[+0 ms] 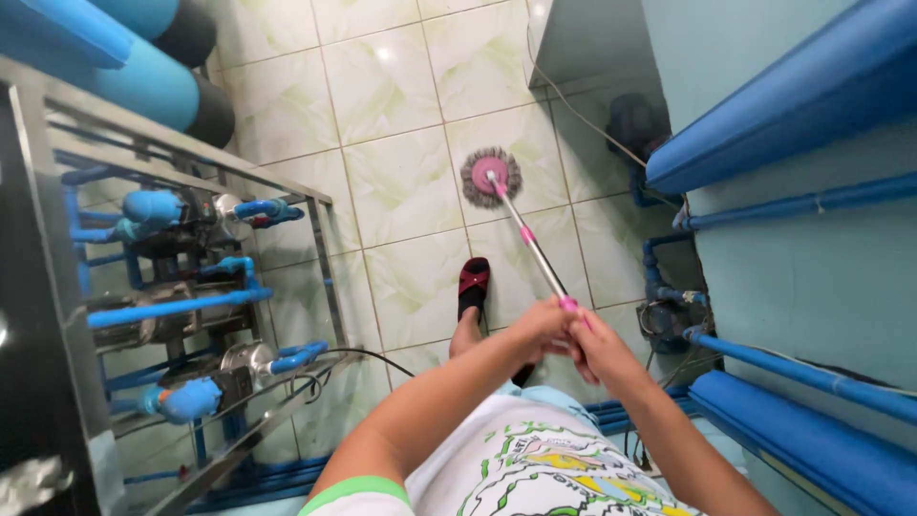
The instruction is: Mop the tiled floor in a water production facility.
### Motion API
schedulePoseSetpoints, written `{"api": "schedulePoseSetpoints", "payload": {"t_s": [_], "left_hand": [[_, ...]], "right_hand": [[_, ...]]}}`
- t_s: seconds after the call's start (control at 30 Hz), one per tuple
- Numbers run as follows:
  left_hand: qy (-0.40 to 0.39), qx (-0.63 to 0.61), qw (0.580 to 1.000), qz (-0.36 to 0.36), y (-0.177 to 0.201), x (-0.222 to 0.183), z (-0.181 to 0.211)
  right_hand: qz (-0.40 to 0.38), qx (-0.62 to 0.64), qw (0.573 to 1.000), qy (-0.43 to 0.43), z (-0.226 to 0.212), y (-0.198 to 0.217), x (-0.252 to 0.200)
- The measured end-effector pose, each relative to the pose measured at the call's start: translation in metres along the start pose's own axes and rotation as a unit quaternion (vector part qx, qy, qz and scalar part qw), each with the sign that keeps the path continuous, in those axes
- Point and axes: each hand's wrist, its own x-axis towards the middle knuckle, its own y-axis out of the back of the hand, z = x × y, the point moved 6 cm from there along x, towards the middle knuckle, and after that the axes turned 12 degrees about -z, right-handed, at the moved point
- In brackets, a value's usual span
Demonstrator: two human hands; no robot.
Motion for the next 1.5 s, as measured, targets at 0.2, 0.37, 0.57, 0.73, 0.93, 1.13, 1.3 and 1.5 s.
{"api": "schedulePoseSetpoints", "payload": {"t_s": [0.2,0.37,0.57,0.73,0.93,1.13,1.3,1.5], "left_hand": [[-0.032,0.016,0.997,0.071,0.087,0.046,0.096],[-0.030,0.041,0.993,0.103,0.151,0.070,0.178],[-0.019,0.069,0.988,0.137,0.163,0.093,0.187],[-0.025,0.068,0.991,0.111,0.116,0.118,0.105],[-0.007,0.048,0.999,0.002,-0.012,0.109,-0.022],[0.075,0.053,0.996,-0.017,-0.087,0.071,-0.059],[0.090,0.065,0.993,-0.051,-0.077,0.093,-0.028],[0.011,0.211,0.977,-0.001,-0.021,0.188,0.035]], "right_hand": [[-0.015,-0.020,1.000,0.013,-0.094,-0.016,0.099],[-0.005,-0.041,0.999,0.031,-0.154,-0.032,0.178],[0.040,-0.029,0.999,0.015,-0.136,-0.009,0.207],[0.045,0.018,0.998,0.027,-0.084,0.020,0.142],[0.112,0.083,0.990,-0.029,-0.010,0.047,-0.010],[0.173,0.182,0.965,-0.080,0.030,0.048,-0.093],[0.179,0.154,0.970,-0.051,0.000,0.063,-0.073],[0.167,0.125,0.977,0.042,-0.027,0.115,0.008]]}}
